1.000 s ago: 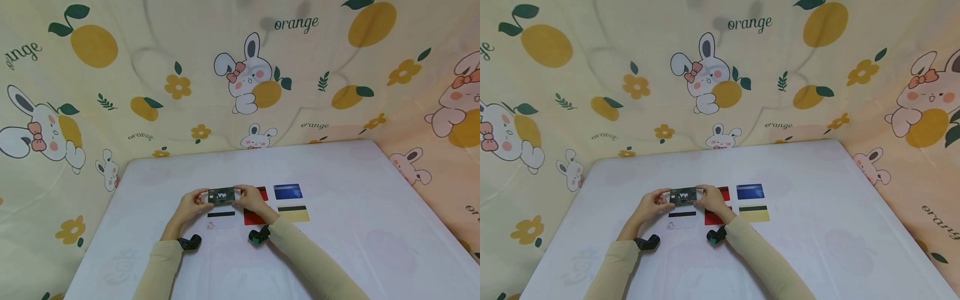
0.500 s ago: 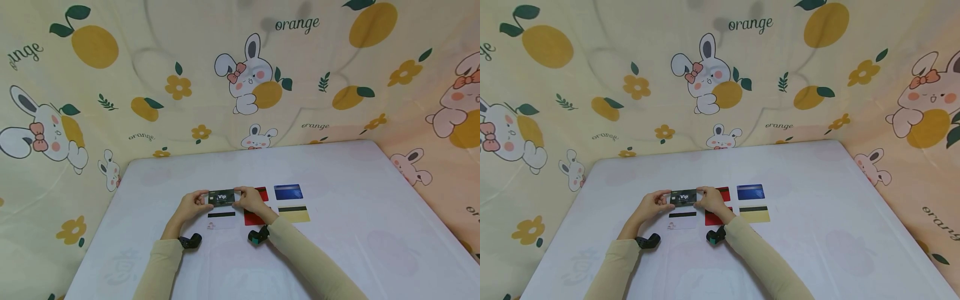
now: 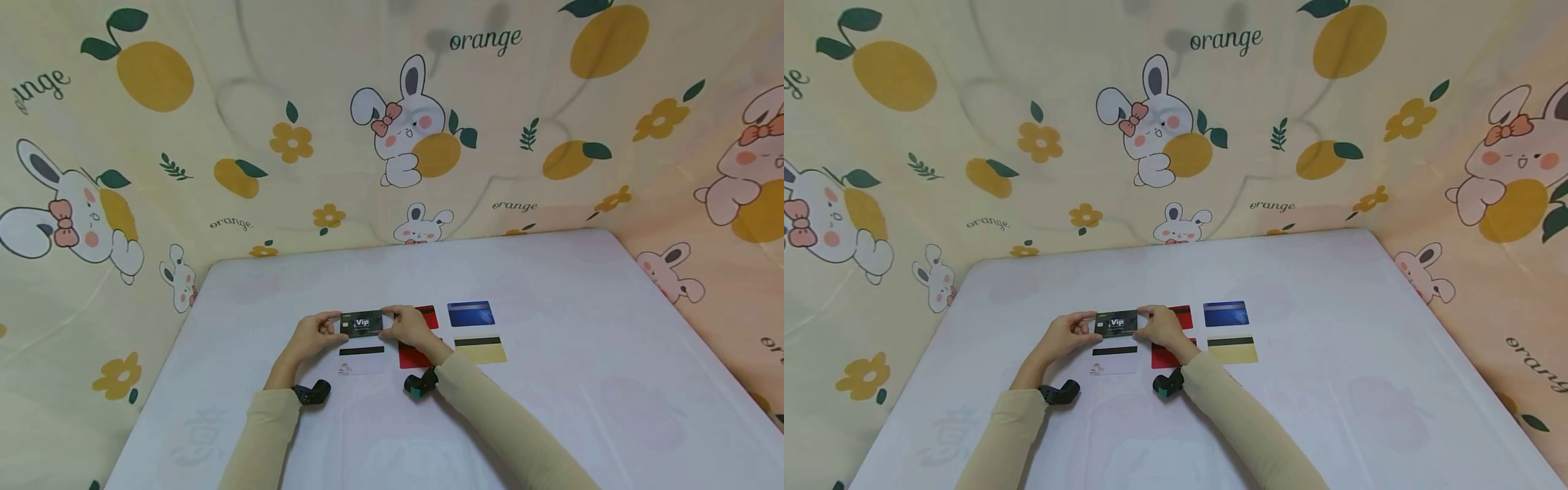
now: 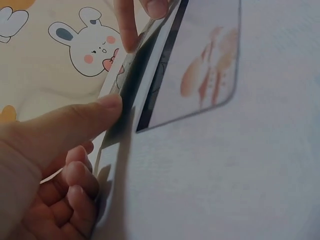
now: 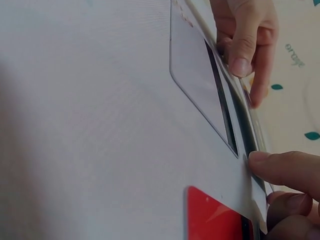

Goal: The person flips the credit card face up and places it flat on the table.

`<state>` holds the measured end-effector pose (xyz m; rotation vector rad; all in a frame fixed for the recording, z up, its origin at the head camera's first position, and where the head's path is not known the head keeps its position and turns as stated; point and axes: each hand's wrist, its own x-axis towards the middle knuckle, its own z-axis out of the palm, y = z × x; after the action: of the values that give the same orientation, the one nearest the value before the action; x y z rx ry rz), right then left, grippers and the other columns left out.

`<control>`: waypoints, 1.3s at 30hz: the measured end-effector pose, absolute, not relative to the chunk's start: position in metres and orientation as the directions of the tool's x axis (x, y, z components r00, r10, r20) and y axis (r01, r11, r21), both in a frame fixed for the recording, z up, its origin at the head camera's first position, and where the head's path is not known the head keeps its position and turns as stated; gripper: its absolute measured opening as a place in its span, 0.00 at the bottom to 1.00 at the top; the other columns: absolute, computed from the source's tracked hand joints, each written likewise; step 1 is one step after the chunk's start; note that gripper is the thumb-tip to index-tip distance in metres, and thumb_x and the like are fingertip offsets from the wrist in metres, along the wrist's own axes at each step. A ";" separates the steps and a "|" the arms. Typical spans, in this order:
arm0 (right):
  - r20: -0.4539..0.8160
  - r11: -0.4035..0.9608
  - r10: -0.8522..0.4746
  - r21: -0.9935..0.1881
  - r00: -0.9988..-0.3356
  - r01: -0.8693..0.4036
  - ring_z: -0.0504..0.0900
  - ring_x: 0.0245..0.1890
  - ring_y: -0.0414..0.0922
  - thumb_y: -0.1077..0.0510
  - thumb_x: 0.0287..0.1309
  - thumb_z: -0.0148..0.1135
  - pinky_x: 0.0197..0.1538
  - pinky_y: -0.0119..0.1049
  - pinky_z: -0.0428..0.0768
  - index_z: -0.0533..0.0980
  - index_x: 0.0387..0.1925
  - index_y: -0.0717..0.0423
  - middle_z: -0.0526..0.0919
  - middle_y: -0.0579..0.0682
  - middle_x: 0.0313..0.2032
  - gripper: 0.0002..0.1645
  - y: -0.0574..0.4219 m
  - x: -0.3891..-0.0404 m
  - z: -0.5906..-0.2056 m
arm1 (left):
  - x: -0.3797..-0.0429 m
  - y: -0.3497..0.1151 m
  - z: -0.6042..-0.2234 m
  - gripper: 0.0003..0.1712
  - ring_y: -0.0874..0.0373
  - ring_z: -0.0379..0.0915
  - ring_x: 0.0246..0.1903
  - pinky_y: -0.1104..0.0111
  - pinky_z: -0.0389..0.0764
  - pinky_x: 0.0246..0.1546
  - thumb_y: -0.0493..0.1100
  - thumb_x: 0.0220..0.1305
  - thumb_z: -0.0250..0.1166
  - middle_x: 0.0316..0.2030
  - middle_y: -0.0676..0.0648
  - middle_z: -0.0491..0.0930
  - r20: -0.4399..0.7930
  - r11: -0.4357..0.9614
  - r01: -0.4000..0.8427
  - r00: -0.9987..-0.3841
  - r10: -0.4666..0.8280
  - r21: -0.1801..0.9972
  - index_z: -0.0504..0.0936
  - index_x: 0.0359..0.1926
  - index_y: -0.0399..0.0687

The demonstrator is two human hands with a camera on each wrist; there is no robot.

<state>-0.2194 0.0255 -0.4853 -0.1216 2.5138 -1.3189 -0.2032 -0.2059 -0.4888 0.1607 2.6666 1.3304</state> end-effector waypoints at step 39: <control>-0.212 0.646 -0.181 -0.762 -0.960 0.046 0.64 0.21 0.41 0.59 0.42 0.76 0.27 0.30 0.61 0.78 0.56 0.52 0.67 0.45 0.18 0.34 0.022 -0.219 -0.485 | -0.203 -0.203 -0.482 0.32 0.64 0.64 0.21 0.77 0.66 0.24 0.36 0.47 0.75 0.23 0.48 0.77 -0.089 0.652 0.041 -0.982 0.165 0.757 0.77 0.55 0.30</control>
<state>-0.2195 0.0216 -0.4855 -0.1090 2.5973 -1.2143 -0.2035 -0.2034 -0.4825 0.1701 2.7174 1.2390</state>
